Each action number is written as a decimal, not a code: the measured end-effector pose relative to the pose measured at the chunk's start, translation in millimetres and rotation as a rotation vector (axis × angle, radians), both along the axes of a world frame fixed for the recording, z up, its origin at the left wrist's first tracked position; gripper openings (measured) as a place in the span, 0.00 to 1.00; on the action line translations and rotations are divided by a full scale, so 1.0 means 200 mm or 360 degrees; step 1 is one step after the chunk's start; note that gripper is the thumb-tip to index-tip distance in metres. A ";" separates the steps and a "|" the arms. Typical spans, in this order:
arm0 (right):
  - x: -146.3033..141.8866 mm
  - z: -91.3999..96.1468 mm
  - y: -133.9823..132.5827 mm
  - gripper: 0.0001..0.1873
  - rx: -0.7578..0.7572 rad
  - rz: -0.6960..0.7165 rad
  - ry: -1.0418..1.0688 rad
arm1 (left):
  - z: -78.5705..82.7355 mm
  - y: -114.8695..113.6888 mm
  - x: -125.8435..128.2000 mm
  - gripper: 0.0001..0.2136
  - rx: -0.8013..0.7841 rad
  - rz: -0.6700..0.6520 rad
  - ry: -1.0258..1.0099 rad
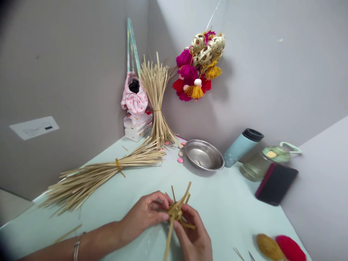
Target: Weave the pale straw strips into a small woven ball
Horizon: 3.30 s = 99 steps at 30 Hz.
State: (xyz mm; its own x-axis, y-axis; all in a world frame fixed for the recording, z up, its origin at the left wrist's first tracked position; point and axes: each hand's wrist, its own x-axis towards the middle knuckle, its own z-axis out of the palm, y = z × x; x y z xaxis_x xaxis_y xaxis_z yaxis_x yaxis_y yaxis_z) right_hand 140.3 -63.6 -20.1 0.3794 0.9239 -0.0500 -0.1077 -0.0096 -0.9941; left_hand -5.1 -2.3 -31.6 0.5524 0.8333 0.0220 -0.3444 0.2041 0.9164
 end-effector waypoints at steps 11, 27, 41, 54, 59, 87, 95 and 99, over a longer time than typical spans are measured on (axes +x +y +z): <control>0.07 0.00 0.01 0.19 -0.0108 0.0193 -0.0086 | -0.01 0.00 0.00 0.09 0.0164 0.0123 0.0187; 0.10 0.00 0.01 0.20 -0.0201 0.0202 -0.0098 | 0.02 0.01 -0.01 0.10 0.0203 0.0031 0.0195; 0.11 0.03 0.00 0.19 -0.0184 0.0166 -0.0117 | 0.03 0.01 -0.01 0.17 -0.0142 0.0141 0.0189; 0.12 0.02 -0.04 0.12 0.0224 0.0278 -0.0794 | 0.06 0.01 -0.02 0.20 -0.0529 -0.0202 0.0009; 0.13 0.07 -0.06 0.10 0.0203 0.0141 -0.0869 | 0.06 0.01 -0.01 0.20 -0.0484 -0.0096 0.0022; 0.07 0.15 -0.04 0.16 -0.0312 0.0419 -0.0531 | 0.04 0.00 0.01 0.20 -0.0305 0.0062 -0.0084; 0.11 0.08 -0.04 0.18 -0.0594 0.0586 -0.0031 | 0.04 -0.01 0.01 0.20 -0.0269 0.0059 -0.0075; 0.10 0.08 -0.04 0.18 -0.0600 0.0584 0.0043 | 0.05 -0.01 0.01 0.21 -0.0363 0.0027 -0.0022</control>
State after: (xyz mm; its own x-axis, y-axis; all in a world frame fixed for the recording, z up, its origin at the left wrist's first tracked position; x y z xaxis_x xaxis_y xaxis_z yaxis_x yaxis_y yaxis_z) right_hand 161.0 -71.1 -3.3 0.0281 0.9118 -0.4097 -0.0558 -0.4078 -0.9114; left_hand -3.2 -5.0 -21.4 0.5389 0.8269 -0.1608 -0.3617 0.3995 0.8423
